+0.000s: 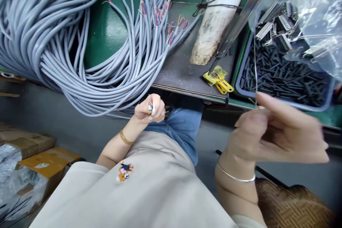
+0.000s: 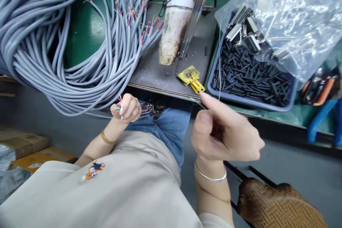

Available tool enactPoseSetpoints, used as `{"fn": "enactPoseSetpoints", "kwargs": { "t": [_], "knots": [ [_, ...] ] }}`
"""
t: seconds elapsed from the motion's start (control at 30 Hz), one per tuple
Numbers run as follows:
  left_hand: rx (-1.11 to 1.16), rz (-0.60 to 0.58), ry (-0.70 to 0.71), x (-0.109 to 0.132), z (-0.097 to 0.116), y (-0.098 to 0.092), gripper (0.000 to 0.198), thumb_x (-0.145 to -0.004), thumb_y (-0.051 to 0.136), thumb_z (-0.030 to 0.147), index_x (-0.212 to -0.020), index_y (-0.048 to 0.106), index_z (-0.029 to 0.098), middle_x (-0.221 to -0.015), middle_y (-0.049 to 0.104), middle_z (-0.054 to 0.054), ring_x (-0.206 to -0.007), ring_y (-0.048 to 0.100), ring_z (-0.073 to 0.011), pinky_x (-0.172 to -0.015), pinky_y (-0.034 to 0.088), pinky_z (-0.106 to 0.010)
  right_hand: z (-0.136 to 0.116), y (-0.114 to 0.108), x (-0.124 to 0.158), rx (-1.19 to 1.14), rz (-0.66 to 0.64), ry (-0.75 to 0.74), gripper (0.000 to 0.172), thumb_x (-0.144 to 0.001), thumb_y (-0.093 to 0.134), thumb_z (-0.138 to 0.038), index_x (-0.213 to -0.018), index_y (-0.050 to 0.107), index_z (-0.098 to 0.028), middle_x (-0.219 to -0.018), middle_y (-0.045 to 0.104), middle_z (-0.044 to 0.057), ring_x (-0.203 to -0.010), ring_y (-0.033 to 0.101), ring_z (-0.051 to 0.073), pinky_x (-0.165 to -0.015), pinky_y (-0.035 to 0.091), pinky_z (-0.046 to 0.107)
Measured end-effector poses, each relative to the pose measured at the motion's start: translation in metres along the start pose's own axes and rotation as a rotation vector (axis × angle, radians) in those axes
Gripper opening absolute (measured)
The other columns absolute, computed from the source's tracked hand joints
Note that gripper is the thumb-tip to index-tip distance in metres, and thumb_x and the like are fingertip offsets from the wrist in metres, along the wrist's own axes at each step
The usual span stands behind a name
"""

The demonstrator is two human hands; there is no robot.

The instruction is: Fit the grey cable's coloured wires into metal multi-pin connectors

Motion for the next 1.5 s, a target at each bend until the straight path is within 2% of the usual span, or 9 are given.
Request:
{"fn": "enactPoseSetpoints", "kwargs": {
  "t": [0.1, 0.2, 0.3, 0.67, 0.9, 1.1, 1.23, 1.4, 1.5],
  "knots": [
    [-0.011, -0.041, 0.034, 0.0, -0.002, -0.001, 0.086, -0.036, 0.077, 0.088, -0.047, 0.021, 0.023, -0.028, 0.022, 0.008, -0.022, 0.022, -0.0071, -0.028, 0.022, -0.025, -0.016, 0.006, -0.006, -0.144, 0.055, -0.208, 0.035, -0.095, 0.067, -0.027, -0.129, 0.069, -0.034, -0.092, 0.073, 0.0, -0.051, 0.063, 0.008, -0.041, 0.041, 0.025],
    [-0.012, -0.076, 0.065, 0.0, -0.001, 0.0, 0.081, -0.043, 0.077, 0.086, -0.049, 0.026, 0.024, -0.03, 0.022, 0.009, -0.024, 0.023, -0.0065, -0.029, 0.021, -0.023, -0.022, 0.01, -0.008, -0.175, -0.115, -0.086, 0.038, -0.095, 0.067, -0.016, -0.129, 0.067, -0.032, -0.092, 0.078, -0.002, -0.064, 0.074, 0.013, -0.049, 0.052, 0.025],
    [0.064, -0.138, 0.021, 0.001, 0.006, 0.007, 0.073, -0.047, 0.083, 0.076, -0.05, 0.033, 0.023, -0.033, 0.027, 0.008, -0.026, 0.027, -0.0064, -0.03, 0.022, -0.022, -0.019, 0.006, -0.004, -0.033, -0.205, -0.02, 0.015, -0.091, 0.075, -0.02, -0.105, 0.074, -0.026, -0.086, 0.08, -0.002, -0.072, 0.077, 0.017, -0.061, 0.056, 0.028],
    [-0.168, 0.107, 0.168, 0.011, 0.03, 0.045, 0.032, -0.077, 0.082, 0.039, -0.071, 0.061, 0.015, -0.056, 0.055, 0.003, -0.044, 0.04, -0.0041, -0.042, 0.03, -0.018, -0.02, 0.004, 0.006, -0.125, -0.332, 0.162, 0.01, -0.092, 0.072, -0.03, -0.088, 0.064, -0.027, -0.058, 0.059, -0.008, -0.043, 0.053, 0.009, -0.038, 0.031, 0.026],
    [-0.278, 0.043, 0.335, 0.011, 0.033, 0.06, 0.019, -0.086, 0.073, 0.023, -0.073, 0.062, 0.013, -0.062, 0.056, 0.003, -0.052, 0.046, -0.0036, -0.049, 0.037, -0.015, -0.031, 0.009, 0.005, -0.307, -0.428, 0.243, 0.011, -0.095, 0.068, -0.027, -0.087, 0.062, -0.023, -0.096, 0.08, 0.0, -0.05, 0.055, 0.007, -0.046, 0.043, 0.025],
    [-0.273, 0.093, 0.311, 0.01, 0.032, 0.062, 0.024, -0.083, 0.077, 0.031, -0.074, 0.063, 0.014, -0.06, 0.056, 0.003, -0.051, 0.047, -0.005, -0.048, 0.038, -0.016, -0.031, 0.007, 0.007, -0.373, -0.494, 0.206, 0.01, -0.093, 0.07, -0.022, -0.088, 0.062, -0.023, -0.102, 0.082, 0.001, -0.054, 0.06, 0.009, -0.047, 0.046, 0.026],
    [-0.217, 0.053, 0.299, 0.009, 0.027, 0.056, 0.026, -0.084, 0.078, 0.035, -0.075, 0.065, 0.014, -0.062, 0.058, 0.001, -0.051, 0.048, -0.0053, -0.049, 0.039, -0.017, -0.028, 0.009, 0.009, -0.371, -0.422, 0.167, 0.009, -0.093, 0.069, -0.02, -0.091, 0.063, -0.025, -0.102, 0.081, 0.0, -0.055, 0.062, 0.01, -0.048, 0.047, 0.027],
    [-0.111, -0.051, 0.233, 0.01, 0.027, 0.039, 0.029, -0.081, 0.081, 0.039, -0.073, 0.068, 0.014, -0.055, 0.06, 0.0, -0.041, 0.044, -0.0051, -0.038, 0.027, -0.017, -0.022, 0.0, 0.009, -0.189, -0.141, -0.028, 0.01, -0.092, 0.071, -0.021, -0.096, 0.066, -0.029, -0.069, 0.069, -0.007, -0.048, 0.06, 0.013, -0.041, 0.038, 0.028],
    [-0.222, -0.057, 0.29, 0.015, 0.035, 0.04, 0.024, -0.084, 0.078, 0.035, -0.074, 0.07, 0.014, -0.059, 0.063, -0.001, -0.046, 0.051, -0.0073, -0.043, 0.037, -0.018, -0.017, -0.019, -0.004, 0.053, -0.198, -0.188, 0.011, -0.089, 0.074, -0.019, -0.092, 0.068, -0.028, -0.064, 0.063, -0.008, -0.044, 0.051, 0.011, -0.044, 0.037, 0.028]
  ]
}}
Point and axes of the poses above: each hand's wrist, its own x-axis away from the middle knuckle, its own y-axis out of the palm, z = x × y, the point moved 1 cm from there along -x, towards the middle knuckle
